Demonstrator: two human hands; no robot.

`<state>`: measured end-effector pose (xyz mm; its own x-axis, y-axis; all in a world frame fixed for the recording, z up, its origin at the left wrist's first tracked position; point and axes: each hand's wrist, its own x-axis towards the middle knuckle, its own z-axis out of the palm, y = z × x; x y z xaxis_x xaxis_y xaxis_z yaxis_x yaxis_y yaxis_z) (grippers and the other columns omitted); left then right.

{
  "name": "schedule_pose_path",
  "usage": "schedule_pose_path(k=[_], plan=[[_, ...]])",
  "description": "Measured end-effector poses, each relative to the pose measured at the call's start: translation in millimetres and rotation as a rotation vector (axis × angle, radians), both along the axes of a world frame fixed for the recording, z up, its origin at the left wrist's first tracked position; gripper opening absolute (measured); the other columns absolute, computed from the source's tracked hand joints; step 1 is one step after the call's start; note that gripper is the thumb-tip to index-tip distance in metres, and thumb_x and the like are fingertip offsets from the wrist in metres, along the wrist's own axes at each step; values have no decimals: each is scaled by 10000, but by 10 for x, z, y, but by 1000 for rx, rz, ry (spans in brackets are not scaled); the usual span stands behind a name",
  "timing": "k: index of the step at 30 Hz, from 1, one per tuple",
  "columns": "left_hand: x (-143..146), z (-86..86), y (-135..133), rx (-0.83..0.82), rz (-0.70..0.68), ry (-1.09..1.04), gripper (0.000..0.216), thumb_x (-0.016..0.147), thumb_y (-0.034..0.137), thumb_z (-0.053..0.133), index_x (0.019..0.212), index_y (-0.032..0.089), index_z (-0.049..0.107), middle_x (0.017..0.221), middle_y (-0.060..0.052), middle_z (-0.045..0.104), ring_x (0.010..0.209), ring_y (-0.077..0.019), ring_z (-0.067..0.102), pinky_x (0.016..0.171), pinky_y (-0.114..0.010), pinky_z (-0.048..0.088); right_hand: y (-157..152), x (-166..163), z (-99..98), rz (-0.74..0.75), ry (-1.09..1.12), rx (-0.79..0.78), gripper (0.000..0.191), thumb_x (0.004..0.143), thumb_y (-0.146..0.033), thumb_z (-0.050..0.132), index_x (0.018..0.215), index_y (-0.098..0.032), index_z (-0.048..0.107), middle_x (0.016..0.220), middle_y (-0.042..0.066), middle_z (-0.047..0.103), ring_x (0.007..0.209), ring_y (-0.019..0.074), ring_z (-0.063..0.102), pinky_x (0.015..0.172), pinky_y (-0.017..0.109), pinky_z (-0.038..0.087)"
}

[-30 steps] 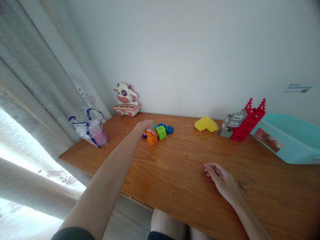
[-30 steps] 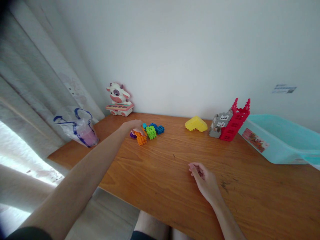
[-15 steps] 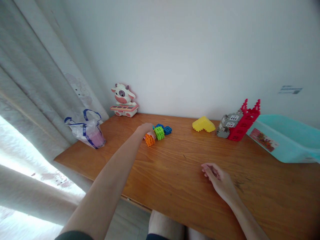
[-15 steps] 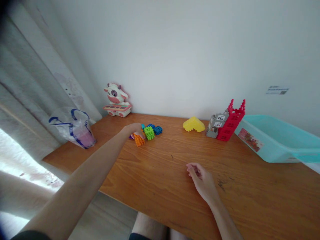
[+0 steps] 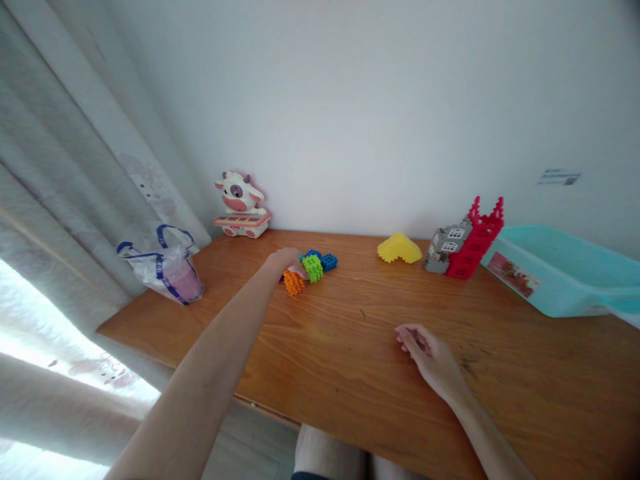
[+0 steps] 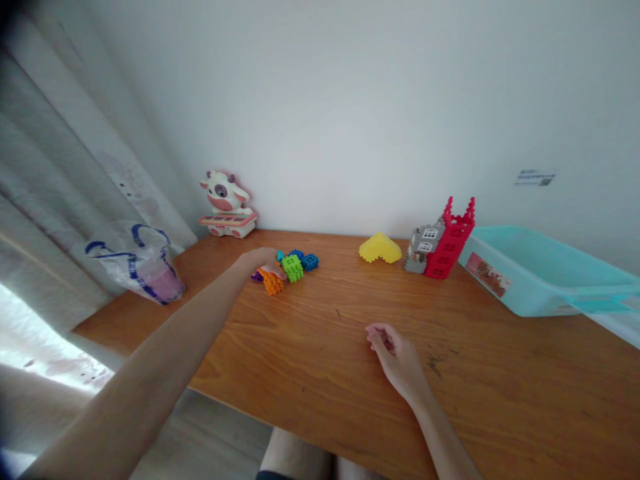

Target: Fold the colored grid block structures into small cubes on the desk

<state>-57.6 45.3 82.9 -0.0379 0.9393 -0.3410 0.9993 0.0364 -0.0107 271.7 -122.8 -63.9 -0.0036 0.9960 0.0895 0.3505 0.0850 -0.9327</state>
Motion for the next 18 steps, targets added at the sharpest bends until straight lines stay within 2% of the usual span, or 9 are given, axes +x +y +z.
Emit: schedule_pose_path(k=[4, 6, 9, 11, 14, 16, 18], plan=[[125, 202, -79, 109, 14, 105, 745, 591, 483, 847, 1224, 165, 614, 1279, -228, 626, 1173, -404, 600, 919, -447, 520, -8, -8, 6, 8, -5, -11, 408, 881, -595, 534, 956, -218, 668, 848, 81, 734, 738, 225, 694, 713, 345, 542], [217, 291, -159, 258, -2, 128, 748, 704, 481, 771, 1320, 140, 521, 1340, -253, 560, 1220, -418, 555, 948, -491, 492, -16, -15, 17, 12, -2, -19, 405, 889, -591, 524, 952, -217, 666, 854, 78, 735, 755, 222, 698, 723, 341, 541], [429, 290, -326, 598, -233, -6, 516, 859, 388, 608, 1304, 144, 513, 1297, -189, 573, 1189, -335, 574, 979, -441, 472, -26, -28, 43, 12, 9, -12, 398, 895, -583, 520, 936, -216, 668, 844, 70, 730, 762, 218, 695, 718, 333, 540], [621, 136, -455, 646, -425, -209, 402, 889, 364, 560, 1242, 173, 556, 1269, -133, 587, 1168, -265, 580, 1012, -369, 447, -31, -35, 61, 2, 8, -7, 386, 899, -572, 521, 931, -217, 669, 824, 62, 720, 747, 212, 683, 696, 326, 536], [931, -326, -643, 555, -597, -504, 300, 892, 359, 550, 1137, 199, 614, 1167, -99, 632, 1109, -235, 597, 1022, -341, 431, -42, -47, 79, -14, 18, 2, 376, 901, -562, 518, 922, -217, 666, 808, 56, 705, 729, 206, 668, 675, 320, 535], [1113, -700, -740, 487, -616, -659, 257, 876, 344, 563, 1083, 214, 641, 1130, -101, 647, 1068, -250, 608, 990, -362, 447, -51, -55, 79, -22, 37, 18, 370, 902, -559, 514, 915, -219, 659, 816, 57, 702, 734, 206, 666, 682, 321, 542], [1255, -1027, -796, 451, -554, -832, 188, 840, 297, 590, 1004, 244, 666, 1057, -88, 664, 1024, -255, 617, 959, -367, 459, -47, -59, 76, -30, 45, 45, 351, 907, -546, 507, 906, -225, 648, 800, 51, 694, 727, 205, 662, 677, 322, 547]])
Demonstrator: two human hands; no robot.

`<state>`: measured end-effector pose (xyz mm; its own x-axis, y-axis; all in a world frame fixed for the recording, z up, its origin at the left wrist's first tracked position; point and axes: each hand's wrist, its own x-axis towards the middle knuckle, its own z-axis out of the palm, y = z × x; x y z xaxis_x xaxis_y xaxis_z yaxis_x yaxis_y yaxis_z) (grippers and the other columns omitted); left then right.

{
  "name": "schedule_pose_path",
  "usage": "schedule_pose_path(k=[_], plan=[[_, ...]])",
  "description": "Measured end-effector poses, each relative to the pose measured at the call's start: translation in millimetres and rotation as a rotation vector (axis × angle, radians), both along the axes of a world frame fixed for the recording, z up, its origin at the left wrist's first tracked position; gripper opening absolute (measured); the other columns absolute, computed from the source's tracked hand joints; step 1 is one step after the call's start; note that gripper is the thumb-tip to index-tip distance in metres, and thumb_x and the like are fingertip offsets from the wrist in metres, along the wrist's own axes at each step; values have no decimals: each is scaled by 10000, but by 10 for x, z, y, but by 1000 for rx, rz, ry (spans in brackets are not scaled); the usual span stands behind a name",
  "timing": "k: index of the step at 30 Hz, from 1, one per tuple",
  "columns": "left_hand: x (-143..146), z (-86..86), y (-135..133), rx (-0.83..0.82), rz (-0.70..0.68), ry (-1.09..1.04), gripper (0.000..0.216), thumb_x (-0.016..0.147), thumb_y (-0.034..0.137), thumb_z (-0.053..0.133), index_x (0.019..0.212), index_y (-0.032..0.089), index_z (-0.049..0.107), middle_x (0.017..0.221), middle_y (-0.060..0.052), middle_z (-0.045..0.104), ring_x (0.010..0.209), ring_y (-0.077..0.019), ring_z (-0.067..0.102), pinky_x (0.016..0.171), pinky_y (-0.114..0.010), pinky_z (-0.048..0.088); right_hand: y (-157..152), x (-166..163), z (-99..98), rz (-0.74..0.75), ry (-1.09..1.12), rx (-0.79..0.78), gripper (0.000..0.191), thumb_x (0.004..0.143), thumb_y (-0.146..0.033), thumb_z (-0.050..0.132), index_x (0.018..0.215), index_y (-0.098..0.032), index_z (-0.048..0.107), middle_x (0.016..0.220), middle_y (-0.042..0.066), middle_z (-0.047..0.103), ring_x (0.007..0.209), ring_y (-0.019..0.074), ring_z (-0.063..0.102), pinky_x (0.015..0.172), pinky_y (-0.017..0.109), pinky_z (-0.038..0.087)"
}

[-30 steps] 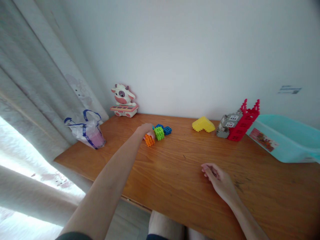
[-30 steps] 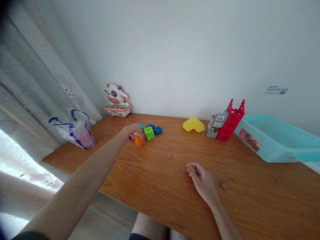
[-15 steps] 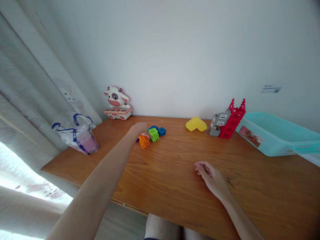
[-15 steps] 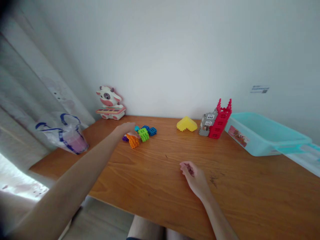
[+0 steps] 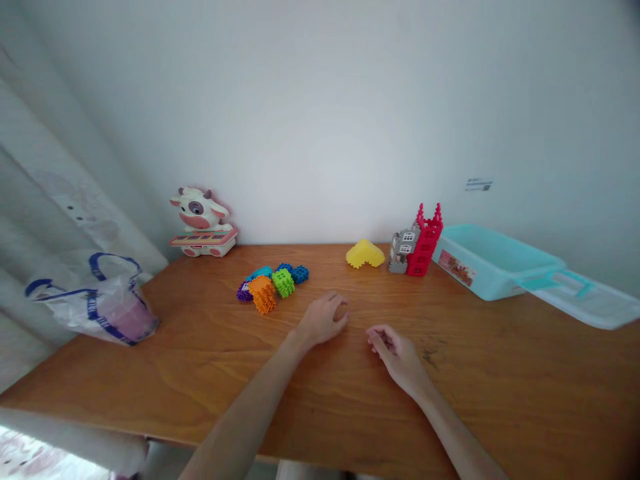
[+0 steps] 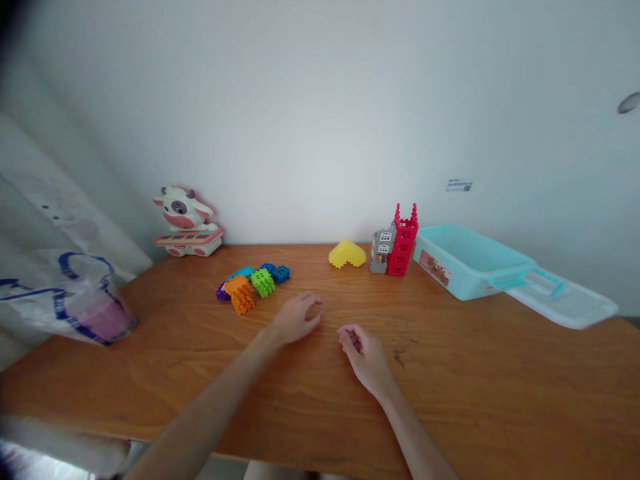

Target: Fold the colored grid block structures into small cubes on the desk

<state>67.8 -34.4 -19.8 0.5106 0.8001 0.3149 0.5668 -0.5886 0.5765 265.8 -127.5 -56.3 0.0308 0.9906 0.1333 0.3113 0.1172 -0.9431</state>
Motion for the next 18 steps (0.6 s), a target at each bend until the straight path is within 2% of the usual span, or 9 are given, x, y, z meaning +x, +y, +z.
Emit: schedule_pose_path(k=[3, 5, 8, 10, 12, 15, 18], plan=[[126, -297, -9, -64, 23, -192, 137, 821, 260, 591, 925, 267, 680, 955, -70, 669, 931, -244, 621, 893, -358, 470, 103, 22, 22, -5, -64, 66, 288, 931, -484, 492, 925, -232, 630, 799, 42, 684, 733, 204, 659, 679, 325, 547], [155, -376, 20, -84, 23, -262, 150, 840, 269, 568, 940, 264, 679, 900, -58, 663, 842, -220, 612, 826, -339, 476, 289, 60, 82, -15, -174, 147, 235, 945, -424, 483, 958, -231, 616, 853, 48, 689, 768, 205, 661, 718, 340, 548], [142, -417, 96, -195, 42, -376, 161, 874, 334, 551, 945, 247, 667, 802, -32, 641, 699, -174, 572, 688, -294, 462, 764, 129, 257, -35, -440, 318, 169, 928, -318, 513, 1039, -214, 586, 967, 77, 675, 866, 222, 660, 798, 378, 549], [114, -432, 169, -307, 77, -494, 193, 865, 403, 584, 924, 234, 657, 765, -21, 625, 663, -156, 550, 634, -275, 437, 1164, 166, 410, -20, -677, 435, 277, 865, -216, 587, 1139, -181, 569, 1129, 127, 639, 1069, 263, 621, 946, 427, 509], [81, -440, 250, -405, 122, -631, 268, 831, 480, 627, 900, 222, 646, 743, -14, 606, 654, -147, 535, 616, -264, 420, 1570, 186, 557, -56, -924, 456, 462, 771, -134, 671, 1216, -169, 552, 1241, 155, 599, 1184, 307, 569, 1003, 468, 476], [36, -430, 350, -502, 171, -767, 400, 766, 588, 667, 874, 204, 632, 719, -3, 577, 642, -135, 517, 606, -253, 411, 2086, 196, 708, -84, -981, 409, 615, 672, -4, 700, 1251, -162, 567, 1365, 199, 537, 1258, 368, 517, 1000, 514, 463], [8, -417, 392, -541, 172, -788, 443, 743, 620, 679, 867, 197, 630, 717, 2, 574, 637, -124, 513, 600, -242, 410, 2422, 217, 763, -92, -1030, 351, 647, 660, 60, 668, 1269, -138, 571, 1409, 242, 502, 1293, 411, 477, 986, 574, 427]])
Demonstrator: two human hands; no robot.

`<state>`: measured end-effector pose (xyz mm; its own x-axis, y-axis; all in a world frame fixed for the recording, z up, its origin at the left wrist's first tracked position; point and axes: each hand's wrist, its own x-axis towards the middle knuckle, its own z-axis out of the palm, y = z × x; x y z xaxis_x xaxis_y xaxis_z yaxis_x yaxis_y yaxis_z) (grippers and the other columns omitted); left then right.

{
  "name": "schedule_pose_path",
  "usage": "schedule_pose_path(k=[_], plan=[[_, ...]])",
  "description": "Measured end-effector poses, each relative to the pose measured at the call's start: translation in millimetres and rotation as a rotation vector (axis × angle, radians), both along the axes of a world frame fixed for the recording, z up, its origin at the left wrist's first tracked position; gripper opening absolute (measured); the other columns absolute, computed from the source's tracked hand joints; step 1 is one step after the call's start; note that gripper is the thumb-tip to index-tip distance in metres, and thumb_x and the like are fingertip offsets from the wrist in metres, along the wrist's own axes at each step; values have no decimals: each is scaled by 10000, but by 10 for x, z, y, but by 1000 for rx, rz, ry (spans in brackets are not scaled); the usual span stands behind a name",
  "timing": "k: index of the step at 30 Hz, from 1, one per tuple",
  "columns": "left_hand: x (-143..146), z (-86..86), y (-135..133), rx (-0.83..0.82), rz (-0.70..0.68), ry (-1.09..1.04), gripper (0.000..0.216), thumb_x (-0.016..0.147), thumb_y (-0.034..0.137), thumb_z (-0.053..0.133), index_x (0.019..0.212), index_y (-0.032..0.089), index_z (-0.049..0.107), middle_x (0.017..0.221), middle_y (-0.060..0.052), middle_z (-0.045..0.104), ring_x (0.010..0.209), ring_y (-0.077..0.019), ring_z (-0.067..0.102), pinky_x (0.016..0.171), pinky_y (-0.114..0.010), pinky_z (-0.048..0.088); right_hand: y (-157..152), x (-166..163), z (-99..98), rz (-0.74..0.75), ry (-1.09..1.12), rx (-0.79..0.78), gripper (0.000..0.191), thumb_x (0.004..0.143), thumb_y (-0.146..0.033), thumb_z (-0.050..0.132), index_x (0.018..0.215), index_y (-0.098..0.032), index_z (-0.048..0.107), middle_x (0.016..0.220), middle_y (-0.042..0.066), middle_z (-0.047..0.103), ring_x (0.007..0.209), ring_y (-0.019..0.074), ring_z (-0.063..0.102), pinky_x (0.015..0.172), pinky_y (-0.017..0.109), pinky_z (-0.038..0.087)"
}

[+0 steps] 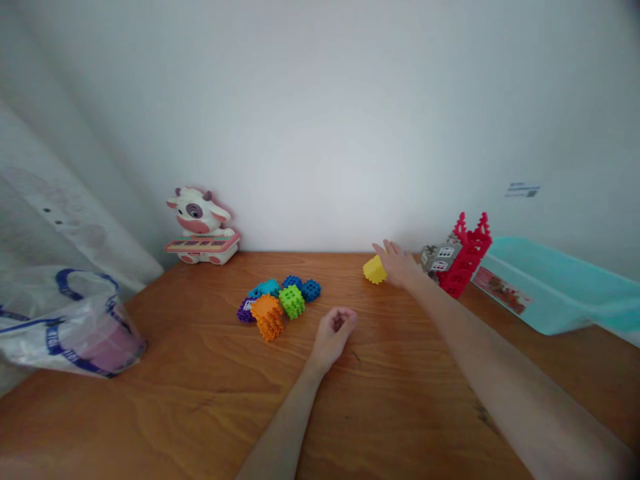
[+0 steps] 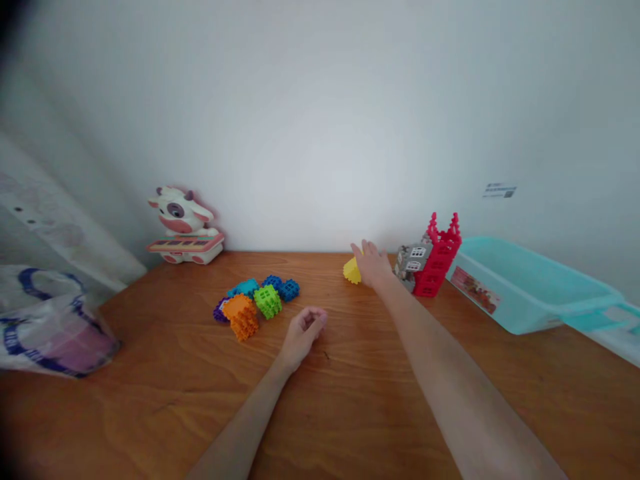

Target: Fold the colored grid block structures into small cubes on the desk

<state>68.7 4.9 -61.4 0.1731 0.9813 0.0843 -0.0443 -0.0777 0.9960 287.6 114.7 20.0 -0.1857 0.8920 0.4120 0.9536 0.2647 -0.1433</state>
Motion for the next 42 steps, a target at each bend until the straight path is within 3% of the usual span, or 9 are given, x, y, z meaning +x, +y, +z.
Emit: schedule_pose_path(k=[6, 12, 17, 20, 25, 30, 32, 36, 42], plan=[[29, -80, 3, -9, -80, -40, 448, 761, 590, 696, 935, 182, 636, 752, -9, 594, 659, -116, 547, 605, -232, 462, -29, 48, -7, -20, -63, -31, 436, 709, 6, 684, 1124, -116, 626, 1066, 178, 678, 1037, 310, 616, 884, 455, 462], [-43, -14, 34, -298, -68, -299, 508, 724, 518, 782, 1042, 175, 583, 1089, -108, 650, 898, -171, 670, 866, -338, 551, -907, -119, -299, 15, -70, 75, 505, 707, -89, 713, 1186, -166, 575, 1183, 172, 589, 1087, 358, 548, 918, 476, 463], [-71, 74, -74, -528, -386, -401, 555, 836, 597, 625, 1127, 124, 602, 1129, -197, 682, 946, -259, 711, 889, -415, 557, -1491, -266, -750, 122, 50, 328, 394, 828, -118, 596, 1213, -189, 549, 1224, 169, 552, 1120, 336, 538, 953, 500, 469], [34, 47, -174, -477, -301, -454, 474, 825, 483, 692, 1154, 154, 598, 1129, -153, 700, 932, -240, 713, 859, -391, 571, -1624, -300, -867, 224, 45, 357, 371, 869, -126, 556, 1226, -226, 550, 1227, 145, 551, 1145, 307, 540, 975, 489, 478], [180, 41, -191, -352, -113, -540, 367, 728, 255, 771, 1058, 182, 630, 1145, -87, 706, 964, -216, 695, 833, -342, 572, -1690, -304, -828, 384, 138, 322, 467, 859, -412, 657, 1267, -231, 520, 1253, 144, 540, 1170, 312, 532, 991, 508, 489], [263, 94, -159, -291, -134, -563, 421, 636, 203, 799, 1029, 165, 654, 1103, -93, 715, 1020, -261, 676, 915, -400, 532, -1665, -203, -839, 131, 551, 473, 586, 828, -376, 687, 1331, -214, 432, 1317, 167, 465, 1265, 333, 460, 1040, 571, 434], [285, 89, -188, -243, -174, -549, 468, 578, 153, 819, 1017, 159, 656, 1079, -91, 720, 1044, -275, 668, 956, -409, 505, -1635, -120, -876, 57, 805, 382, 642, 822, -432, 683, 1357, -220, 397, 1332, 166, 460, 1253, 332, 484, 1003, 566, 468], [295, 47, -281, -152, -245, -485, 586, 556, 129, 852, 1091, 189, 620, 1108, -68, 708, 1055, -263, 659, 987, -413, 475, -1621, 1, -895, 146, 1272, -84, 672, 852, -550, 594, 1396, -253, 336, 1349, 157, 487, 1105, 290, 617, 768, 438, 601], [319, 14, -308, 70, -262, -159, 626, 642, 230, 861, 1179, 212, 540, 1181, -72, 651, 1074, -231, 629, 940, -370, 494, -1734, -57, -762, 139, 1249, -203, 659, 780, -511, 709, 1323, -249, 442, 1119, 84, 624, 935, 249, 655, 712, 369, 602]])
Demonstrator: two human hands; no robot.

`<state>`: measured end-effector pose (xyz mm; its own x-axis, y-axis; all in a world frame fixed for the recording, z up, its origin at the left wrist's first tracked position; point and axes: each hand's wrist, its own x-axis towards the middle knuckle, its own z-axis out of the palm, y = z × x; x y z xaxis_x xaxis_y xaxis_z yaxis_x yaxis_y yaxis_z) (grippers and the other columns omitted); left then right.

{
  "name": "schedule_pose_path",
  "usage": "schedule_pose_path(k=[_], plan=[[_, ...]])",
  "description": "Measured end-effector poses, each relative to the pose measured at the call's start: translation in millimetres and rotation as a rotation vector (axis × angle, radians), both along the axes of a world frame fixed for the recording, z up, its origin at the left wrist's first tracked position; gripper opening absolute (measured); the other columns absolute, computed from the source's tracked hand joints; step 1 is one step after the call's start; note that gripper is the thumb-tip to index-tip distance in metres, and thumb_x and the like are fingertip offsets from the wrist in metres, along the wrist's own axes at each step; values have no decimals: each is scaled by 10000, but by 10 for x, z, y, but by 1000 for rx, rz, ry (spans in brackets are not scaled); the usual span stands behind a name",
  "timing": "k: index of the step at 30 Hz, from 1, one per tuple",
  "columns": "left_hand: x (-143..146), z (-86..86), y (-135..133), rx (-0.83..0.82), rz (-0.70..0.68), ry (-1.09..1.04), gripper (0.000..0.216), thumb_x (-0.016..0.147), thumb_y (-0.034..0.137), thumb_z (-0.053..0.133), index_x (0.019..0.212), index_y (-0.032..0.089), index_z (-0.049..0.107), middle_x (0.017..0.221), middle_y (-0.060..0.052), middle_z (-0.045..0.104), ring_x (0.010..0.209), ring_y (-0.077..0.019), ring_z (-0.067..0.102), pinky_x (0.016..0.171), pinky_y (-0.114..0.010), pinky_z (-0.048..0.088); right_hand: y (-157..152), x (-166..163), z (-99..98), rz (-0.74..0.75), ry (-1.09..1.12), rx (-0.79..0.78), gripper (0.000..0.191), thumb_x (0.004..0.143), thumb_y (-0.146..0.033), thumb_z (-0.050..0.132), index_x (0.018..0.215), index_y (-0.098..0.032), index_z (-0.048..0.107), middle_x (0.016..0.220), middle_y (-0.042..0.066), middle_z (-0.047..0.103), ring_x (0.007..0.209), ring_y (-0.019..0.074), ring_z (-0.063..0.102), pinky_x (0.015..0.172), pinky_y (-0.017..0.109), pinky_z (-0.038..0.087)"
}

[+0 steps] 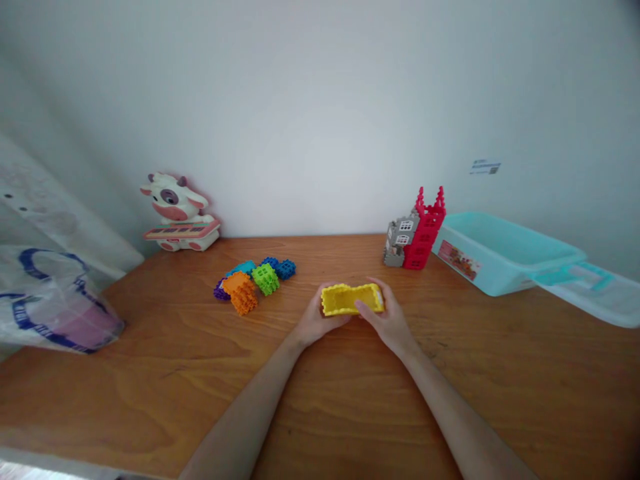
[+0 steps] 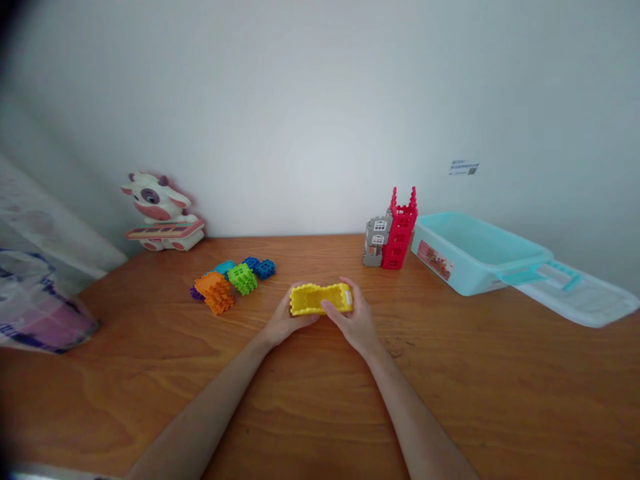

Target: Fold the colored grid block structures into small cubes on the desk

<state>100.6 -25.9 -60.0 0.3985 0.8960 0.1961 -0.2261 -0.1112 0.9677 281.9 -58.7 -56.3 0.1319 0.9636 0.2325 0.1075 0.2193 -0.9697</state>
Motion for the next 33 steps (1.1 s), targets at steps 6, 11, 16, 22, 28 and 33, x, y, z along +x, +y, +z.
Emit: schedule_pose_path(k=[6, 11, 16, 22, 28, 33], plan=[[43, -66, 31, 320, 161, 198, 624, 656, 311, 856, 1174, 204, 525, 1146, -85, 638, 1008, -228, 643, 881, -367, 527, 28, -84, -57, -97, -80, -29, 528, 831, -459, 622, 1287, -234, 480, 990, 58, 652, 843, 241, 657, 741, 398, 581], [-47, -49, 25, 534, 164, 431, 530, 714, 336, 807, 1174, 224, 568, 1143, -77, 663, 1040, -235, 644, 921, -386, 521, 86, -15, -54, -125, -98, -104, 304, 805, -380, 592, 1073, -237, 593, 991, 56, 668, 909, 254, 662, 805, 431, 579], [-73, -24, 11, 687, 110, 488, 513, 742, 364, 781, 1187, 232, 560, 1190, -80, 665, 1098, -235, 632, 965, -397, 503, 33, 149, 72, 130, 66, -372, 247, 753, -296, 623, 996, -259, 608, 957, 31, 685, 825, 222, 694, 650, 371, 617], [-25, -40, -59, 630, 55, 421, 636, 677, 373, 832, 1221, 225, 537, 1212, -94, 654, 1107, -240, 637, 967, -392, 511, -45, 32, 142, 117, 131, -422, 207, 752, -202, 588, 953, -247, 612, 906, 16, 684, 750, 194, 685, 568, 314, 598], [-6, -9, -79, 326, 139, 338, 656, 568, 425, 896, 1111, 191, 611, 1064, -80, 710, 955, -235, 679, 848, -367, 555, -66, -35, 151, 178, 215, -491, 237, 808, -271, 640, 1040, -234, 609, 1022, 57, 696, 792, 197, 696, 562, 304, 612], [-10, 19, 22, -62, 125, 146, 589, 612, 480, 856, 1055, 152, 649, 1066, -111, 721, 905, -240, 691, 807, -366, 562, -40, -33, 89, 261, 181, -275, 445, 808, -489, 693, 1170, -261, 570, 1216, 84, 667, 1029, 252, 685, 727, 371, 634]])
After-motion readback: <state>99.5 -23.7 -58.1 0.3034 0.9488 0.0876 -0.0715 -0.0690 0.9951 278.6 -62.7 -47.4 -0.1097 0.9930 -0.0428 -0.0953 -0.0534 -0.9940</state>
